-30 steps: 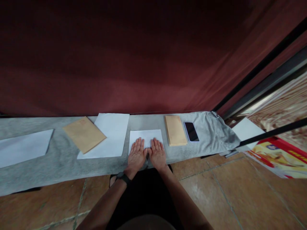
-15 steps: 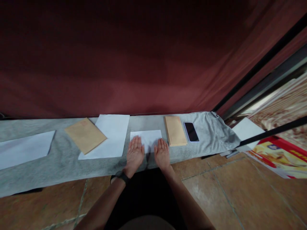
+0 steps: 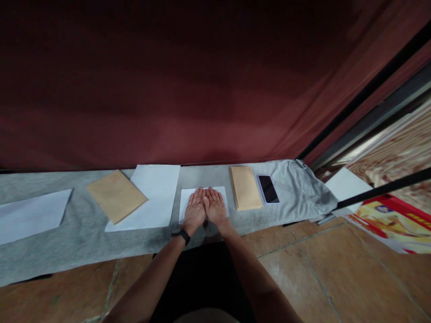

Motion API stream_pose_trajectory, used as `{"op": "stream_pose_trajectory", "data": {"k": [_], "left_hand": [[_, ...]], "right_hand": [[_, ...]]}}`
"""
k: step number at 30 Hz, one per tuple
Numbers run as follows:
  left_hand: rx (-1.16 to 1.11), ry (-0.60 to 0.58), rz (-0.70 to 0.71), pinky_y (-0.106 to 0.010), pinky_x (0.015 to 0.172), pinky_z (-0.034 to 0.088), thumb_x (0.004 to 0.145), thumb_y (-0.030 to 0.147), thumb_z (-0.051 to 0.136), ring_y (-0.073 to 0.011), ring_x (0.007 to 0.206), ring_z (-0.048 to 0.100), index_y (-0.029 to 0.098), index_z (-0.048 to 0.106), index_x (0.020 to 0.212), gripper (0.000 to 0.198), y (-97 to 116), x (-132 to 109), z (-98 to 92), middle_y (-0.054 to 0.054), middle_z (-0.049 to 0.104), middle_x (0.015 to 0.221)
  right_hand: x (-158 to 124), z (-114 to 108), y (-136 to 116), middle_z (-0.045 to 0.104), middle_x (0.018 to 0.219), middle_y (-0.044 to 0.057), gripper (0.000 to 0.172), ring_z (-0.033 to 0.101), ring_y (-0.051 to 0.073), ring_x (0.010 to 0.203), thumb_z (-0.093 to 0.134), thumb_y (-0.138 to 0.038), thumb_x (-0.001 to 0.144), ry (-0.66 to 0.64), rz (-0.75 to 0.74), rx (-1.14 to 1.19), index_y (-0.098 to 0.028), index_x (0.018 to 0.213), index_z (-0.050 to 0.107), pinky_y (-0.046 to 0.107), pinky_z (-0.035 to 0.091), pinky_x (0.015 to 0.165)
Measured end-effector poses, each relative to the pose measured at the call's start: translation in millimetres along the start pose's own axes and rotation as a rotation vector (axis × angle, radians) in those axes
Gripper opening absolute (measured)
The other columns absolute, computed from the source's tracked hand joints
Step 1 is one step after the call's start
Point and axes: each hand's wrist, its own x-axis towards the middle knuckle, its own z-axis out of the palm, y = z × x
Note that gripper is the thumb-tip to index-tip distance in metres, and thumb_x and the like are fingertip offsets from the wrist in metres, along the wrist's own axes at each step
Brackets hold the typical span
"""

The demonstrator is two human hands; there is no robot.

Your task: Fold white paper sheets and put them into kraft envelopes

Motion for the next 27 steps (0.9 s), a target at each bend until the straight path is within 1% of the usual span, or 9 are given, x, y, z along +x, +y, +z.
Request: {"op": "stream_pose_trajectory", "data": {"k": [3,7,11,14,18,21,24,26,27], "left_hand": [[-0.007,0.011,-0.05,-0.047,0.125,0.024,0.099,0.023,0.026,-0.0248,0.153,0.026,0.004,0.036,0.154,0.059,-2.0,0.2,-2.8,-0.018,0.036,0.161],[-0.009,0.057,-0.124,-0.047,0.125,0.022,0.099,0.029,0.029,-0.0275,0.153,0.025,0.0,0.037,0.152,0.061,-8.3,-2.2,-5.2,-0.02,0.033,0.161],[-0.026,0.109,-0.205,-0.05,0.124,0.023,0.098,0.032,0.032,-0.0288,0.153,0.025,0.002,0.036,0.153,0.063,-12.2,-8.0,-7.3,-0.021,0.035,0.16],[-0.036,0.144,-0.255,-0.052,0.123,0.024,0.098,0.034,0.032,-0.0307,0.153,0.025,0.0,0.034,0.153,0.065,-12.3,-14.4,-10.2,-0.023,0.036,0.16],[-0.036,0.169,-0.282,-0.052,0.124,0.023,0.099,0.035,0.029,-0.0321,0.153,0.025,-0.004,0.034,0.152,0.066,-11.3,-23.1,-15.0,-0.025,0.033,0.16],[-0.024,0.16,-0.283,-0.051,0.124,0.023,0.099,0.034,0.029,-0.0326,0.153,0.025,-0.006,0.034,0.151,0.066,-10.5,-26.6,-17.8,-0.027,0.031,0.16],[-0.032,0.144,-0.298,-0.05,0.124,0.022,0.099,0.034,0.029,-0.0316,0.153,0.024,-0.006,0.034,0.152,0.066,-9.7,-26.9,-19.3,-0.026,0.03,0.161],[-0.033,0.136,-0.309,-0.05,0.124,0.021,0.099,0.033,0.029,-0.0313,0.153,0.024,-0.005,0.033,0.152,0.066,-9.8,-26.3,-19.2,-0.026,0.029,0.161],[-0.028,0.131,-0.309,-0.051,0.124,0.022,0.098,0.033,0.029,-0.0315,0.153,0.023,-0.005,0.034,0.152,0.066,-10.1,-25.9,-19.0,-0.026,0.029,0.161]], "right_hand": [[-1.0,1.8,4.8,0.038,0.16,0.012,0.051,0.034,0.024,0.15,0.03,-0.036,0.108,0.032,0.008,-0.056,-0.015,0.153,0.043,0.045,0.024,0.124],[-5.0,4.7,12.8,0.038,0.159,0.017,0.055,0.036,0.028,0.149,0.037,-0.038,0.107,0.13,0.032,-0.117,-0.01,0.153,0.04,0.049,0.029,0.121],[-9.0,8.2,17.4,0.04,0.156,0.023,0.062,0.037,0.032,0.148,0.038,-0.042,0.106,0.224,0.067,-0.138,-0.003,0.154,0.037,0.05,0.032,0.12],[-10.6,10.4,18.0,0.039,0.156,0.026,0.065,0.038,0.034,0.147,0.038,-0.043,0.105,0.267,0.068,-0.131,-0.001,0.155,0.034,0.054,0.033,0.119],[-12.3,11.6,18.4,0.037,0.156,0.028,0.065,0.038,0.035,0.147,0.038,-0.042,0.106,0.247,0.104,-0.143,0.001,0.154,0.033,0.056,0.031,0.12],[-13.3,10.8,19.4,0.036,0.157,0.028,0.064,0.038,0.033,0.147,0.038,-0.041,0.106,0.231,0.141,-0.157,0.002,0.154,0.034,0.054,0.03,0.121],[-14.9,9.3,16.7,0.036,0.156,0.028,0.061,0.038,0.034,0.147,0.037,-0.037,0.106,0.238,0.164,-0.15,0.003,0.152,0.037,0.054,0.031,0.12],[-17.6,8.8,10.7,0.037,0.157,0.026,0.058,0.037,0.032,0.148,0.036,-0.035,0.106,0.223,0.135,-0.136,-0.001,0.153,0.037,0.054,0.031,0.12],[-19.7,8.9,6.6,0.036,0.158,0.023,0.056,0.037,0.031,0.148,0.036,-0.034,0.106,0.203,0.093,-0.127,-0.004,0.154,0.037,0.053,0.03,0.12]]}}
